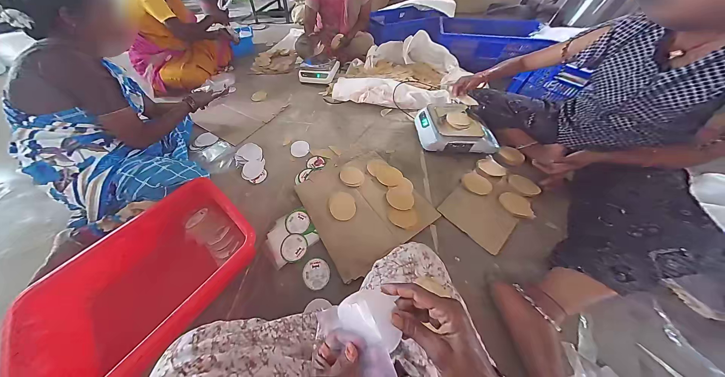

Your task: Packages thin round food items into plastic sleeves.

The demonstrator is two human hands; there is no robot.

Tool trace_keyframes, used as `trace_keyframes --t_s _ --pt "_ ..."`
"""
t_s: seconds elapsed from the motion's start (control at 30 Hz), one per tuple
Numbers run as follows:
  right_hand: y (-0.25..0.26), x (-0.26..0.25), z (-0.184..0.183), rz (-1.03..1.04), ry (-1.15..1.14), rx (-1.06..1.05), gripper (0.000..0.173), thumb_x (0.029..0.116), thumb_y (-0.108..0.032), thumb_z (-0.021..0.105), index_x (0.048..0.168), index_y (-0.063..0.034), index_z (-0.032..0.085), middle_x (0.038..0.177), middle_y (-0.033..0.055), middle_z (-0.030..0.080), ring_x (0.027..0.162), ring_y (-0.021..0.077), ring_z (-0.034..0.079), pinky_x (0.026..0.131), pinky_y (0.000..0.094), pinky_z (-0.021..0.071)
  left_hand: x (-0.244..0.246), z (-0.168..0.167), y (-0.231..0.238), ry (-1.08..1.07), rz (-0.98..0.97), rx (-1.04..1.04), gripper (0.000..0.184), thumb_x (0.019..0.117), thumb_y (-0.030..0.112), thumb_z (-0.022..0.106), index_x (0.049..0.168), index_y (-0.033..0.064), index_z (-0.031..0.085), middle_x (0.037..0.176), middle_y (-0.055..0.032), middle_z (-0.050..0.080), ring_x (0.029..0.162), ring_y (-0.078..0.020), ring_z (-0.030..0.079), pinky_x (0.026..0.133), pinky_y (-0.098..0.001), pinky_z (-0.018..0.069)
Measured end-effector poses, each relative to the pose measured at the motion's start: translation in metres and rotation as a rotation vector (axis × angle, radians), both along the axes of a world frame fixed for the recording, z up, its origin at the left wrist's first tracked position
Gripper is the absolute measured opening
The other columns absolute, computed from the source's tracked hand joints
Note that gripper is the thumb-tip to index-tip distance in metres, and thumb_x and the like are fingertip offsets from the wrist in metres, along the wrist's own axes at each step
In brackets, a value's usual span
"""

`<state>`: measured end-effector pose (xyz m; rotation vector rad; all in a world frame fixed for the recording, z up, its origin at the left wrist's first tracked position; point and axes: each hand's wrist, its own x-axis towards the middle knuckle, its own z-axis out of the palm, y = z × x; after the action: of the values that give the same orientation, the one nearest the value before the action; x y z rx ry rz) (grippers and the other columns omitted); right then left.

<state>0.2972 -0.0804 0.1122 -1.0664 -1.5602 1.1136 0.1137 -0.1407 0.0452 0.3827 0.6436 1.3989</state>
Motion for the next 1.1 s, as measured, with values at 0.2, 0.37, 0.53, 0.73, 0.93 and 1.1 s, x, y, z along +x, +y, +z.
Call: trace_keyframes --t_s 0.2,0.37,0.53,0.73,0.93,1.1 --pt "0.000 0.014 -0.001 -0.113 -0.219 0.296 0.017 0.0967 -0.018 0.066 0.090 -0.0047 0.072 0.084 0.0011 0.072 0.082 0.0013 0.066 0.077 0.0163 0.0548 0.001 -0.005 0.003 0.051 -0.029 0.087 0.011 0.0918 0.018 0.074 0.101 0.0179 0.081 0.094 -0.0010 0.078 0.087 -0.0085 0.074 0.085 -0.0294 0.0602" --pt "-0.001 0.013 -0.006 -0.125 -0.275 0.242 0.039 0.1028 -0.032 0.057 0.075 -0.0058 0.062 0.064 0.0008 0.057 0.061 0.0022 0.056 0.057 0.0191 0.0454 0.003 -0.001 0.004 0.051 -0.025 0.112 0.011 0.0919 0.019 0.074 0.100 0.0192 0.081 0.092 0.0010 0.078 0.085 -0.0066 0.073 0.084 -0.0275 0.0601" --pt "-0.001 0.003 -0.005 -0.094 0.137 -0.121 0.018 0.0857 0.001 0.069 0.102 -0.0046 0.066 0.084 -0.0021 0.071 0.071 0.0049 0.067 0.063 0.0217 0.0579 0.003 -0.005 0.005 0.055 -0.032 0.128 0.010 0.0923 0.018 0.074 0.100 0.0168 0.081 0.092 0.0003 0.077 0.085 -0.0070 0.072 0.084 -0.0282 0.0597" --pt "0.007 0.018 -0.010 -0.156 0.128 0.044 0.018 0.0907 -0.001 0.063 0.100 -0.0090 0.076 0.084 -0.0075 0.074 0.068 -0.0034 0.065 0.061 0.0152 0.0554 -0.001 -0.010 0.002 0.063 -0.033 0.035 0.010 0.0938 0.020 0.072 0.099 0.0182 0.080 0.092 -0.0032 0.078 0.086 -0.0128 0.074 0.083 -0.0335 0.0612" --pt "0.009 0.042 -0.005 -0.427 -0.123 0.133 0.021 0.1004 -0.022 0.057 0.082 -0.0157 0.065 0.065 -0.0155 0.060 0.056 -0.0089 0.055 0.052 0.0117 0.0478 -0.008 -0.013 -0.004 0.070 -0.013 -0.112 0.025 0.1021 0.011 0.053 0.097 0.0176 0.077 0.091 -0.0039 0.078 0.085 -0.0151 0.075 0.081 -0.0347 0.0620" --pt "0.009 0.085 -0.032 -0.529 -0.703 0.650 0.030 0.1025 -0.024 0.050 0.106 -0.0116 0.077 0.100 0.0047 0.075 0.099 0.0100 0.068 0.091 0.0232 0.0528 -0.011 -0.015 -0.010 0.069 0.039 -0.131 0.025 0.1019 0.010 0.055 0.098 0.0190 0.078 0.093 0.0007 0.077 0.087 -0.0090 0.073 0.083 -0.0305 0.0603"
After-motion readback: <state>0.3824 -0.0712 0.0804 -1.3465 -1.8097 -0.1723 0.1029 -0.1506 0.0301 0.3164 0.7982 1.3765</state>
